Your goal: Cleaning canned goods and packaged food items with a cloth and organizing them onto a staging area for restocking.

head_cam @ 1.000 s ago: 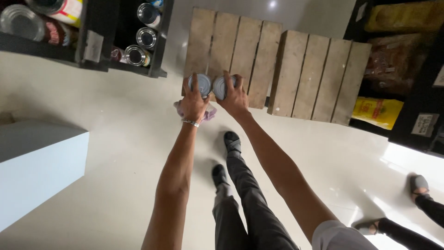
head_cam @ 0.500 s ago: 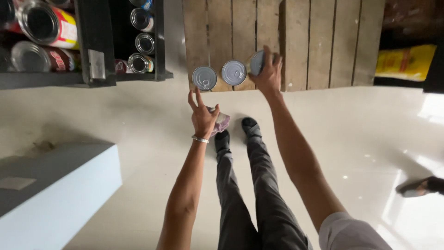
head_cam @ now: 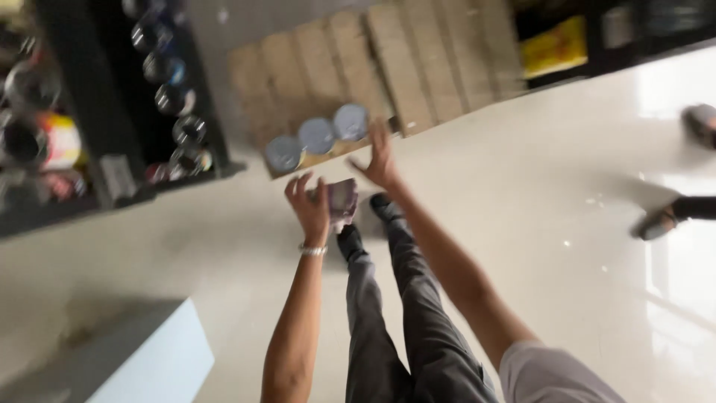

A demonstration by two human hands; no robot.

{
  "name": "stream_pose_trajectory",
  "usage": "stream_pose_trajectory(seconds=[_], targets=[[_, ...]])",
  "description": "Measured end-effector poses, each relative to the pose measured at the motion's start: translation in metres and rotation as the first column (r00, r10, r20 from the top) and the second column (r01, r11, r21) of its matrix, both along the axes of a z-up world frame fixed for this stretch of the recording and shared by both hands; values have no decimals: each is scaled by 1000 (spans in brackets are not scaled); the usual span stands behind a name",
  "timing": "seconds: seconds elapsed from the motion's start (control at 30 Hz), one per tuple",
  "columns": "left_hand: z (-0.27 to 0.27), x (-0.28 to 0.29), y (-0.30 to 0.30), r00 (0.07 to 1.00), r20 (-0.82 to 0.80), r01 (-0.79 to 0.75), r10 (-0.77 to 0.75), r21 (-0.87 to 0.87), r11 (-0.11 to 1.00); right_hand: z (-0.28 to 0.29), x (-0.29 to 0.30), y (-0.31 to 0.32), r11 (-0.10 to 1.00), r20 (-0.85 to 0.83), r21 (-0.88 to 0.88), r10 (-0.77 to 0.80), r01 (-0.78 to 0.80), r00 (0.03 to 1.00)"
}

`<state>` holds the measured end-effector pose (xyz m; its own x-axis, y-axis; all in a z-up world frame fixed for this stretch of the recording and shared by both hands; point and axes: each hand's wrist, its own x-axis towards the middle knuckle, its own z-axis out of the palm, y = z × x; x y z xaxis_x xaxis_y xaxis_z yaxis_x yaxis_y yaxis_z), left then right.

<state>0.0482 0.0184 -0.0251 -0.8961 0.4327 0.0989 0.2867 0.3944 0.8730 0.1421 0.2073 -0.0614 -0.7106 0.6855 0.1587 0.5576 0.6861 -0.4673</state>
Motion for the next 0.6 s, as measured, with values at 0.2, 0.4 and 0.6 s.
stream_pose_trajectory(seconds=[0.2, 0.4, 0.6], targets=[[103, 84, 28, 412, 910, -326, 38, 109, 939, 122, 88, -128, 400, 52, -900, -295, 173, 954], [95, 202, 29, 847, 496, 160, -190, 102, 982, 117, 185, -122, 107, 119, -939, -791, 327, 600], [168, 329, 67, 821, 533, 162, -205, 126, 979, 121, 328, -99, -182, 134, -958, -967, -223, 215]])
